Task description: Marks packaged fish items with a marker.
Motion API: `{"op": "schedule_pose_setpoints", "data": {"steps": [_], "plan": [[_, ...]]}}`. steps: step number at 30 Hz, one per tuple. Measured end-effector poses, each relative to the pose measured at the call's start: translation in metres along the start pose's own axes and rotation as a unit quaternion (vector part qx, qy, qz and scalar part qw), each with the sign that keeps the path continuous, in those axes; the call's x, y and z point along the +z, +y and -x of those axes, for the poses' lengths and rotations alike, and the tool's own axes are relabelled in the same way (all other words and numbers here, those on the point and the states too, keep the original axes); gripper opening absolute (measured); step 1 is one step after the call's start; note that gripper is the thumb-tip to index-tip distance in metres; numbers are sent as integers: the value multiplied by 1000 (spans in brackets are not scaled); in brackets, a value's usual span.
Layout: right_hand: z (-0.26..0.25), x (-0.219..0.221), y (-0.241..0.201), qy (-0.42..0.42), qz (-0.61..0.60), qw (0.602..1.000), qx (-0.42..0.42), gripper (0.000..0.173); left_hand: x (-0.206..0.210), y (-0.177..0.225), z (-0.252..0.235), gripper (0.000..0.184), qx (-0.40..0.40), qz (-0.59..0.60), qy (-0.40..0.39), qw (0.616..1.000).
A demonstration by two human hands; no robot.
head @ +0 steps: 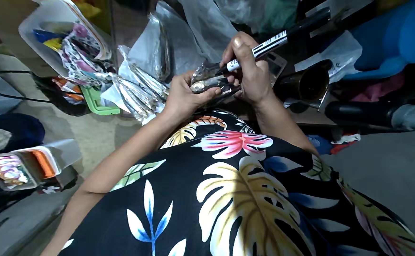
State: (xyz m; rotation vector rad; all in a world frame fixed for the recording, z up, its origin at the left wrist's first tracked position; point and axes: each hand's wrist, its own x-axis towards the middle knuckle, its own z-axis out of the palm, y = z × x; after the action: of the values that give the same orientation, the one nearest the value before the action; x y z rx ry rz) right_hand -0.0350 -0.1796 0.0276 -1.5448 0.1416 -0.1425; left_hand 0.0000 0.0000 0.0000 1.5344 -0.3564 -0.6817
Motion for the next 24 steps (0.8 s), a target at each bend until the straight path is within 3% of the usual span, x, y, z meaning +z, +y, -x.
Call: {"op": "schedule_pose_setpoints", "data": {"steps": [6, 14, 24], "plan": [[0, 4, 8, 26, 12, 998, -53, 18, -1, 0, -2, 30, 13, -7, 0, 1000], [-3, 5, 16, 49, 16, 993, -102, 23, -2, -2, -5, 30, 25, -2, 4, 1000], [-5, 7, 19, 40, 38, 993, -101, 25, -3, -5, -6, 30, 23, -3, 14, 1000]]}}
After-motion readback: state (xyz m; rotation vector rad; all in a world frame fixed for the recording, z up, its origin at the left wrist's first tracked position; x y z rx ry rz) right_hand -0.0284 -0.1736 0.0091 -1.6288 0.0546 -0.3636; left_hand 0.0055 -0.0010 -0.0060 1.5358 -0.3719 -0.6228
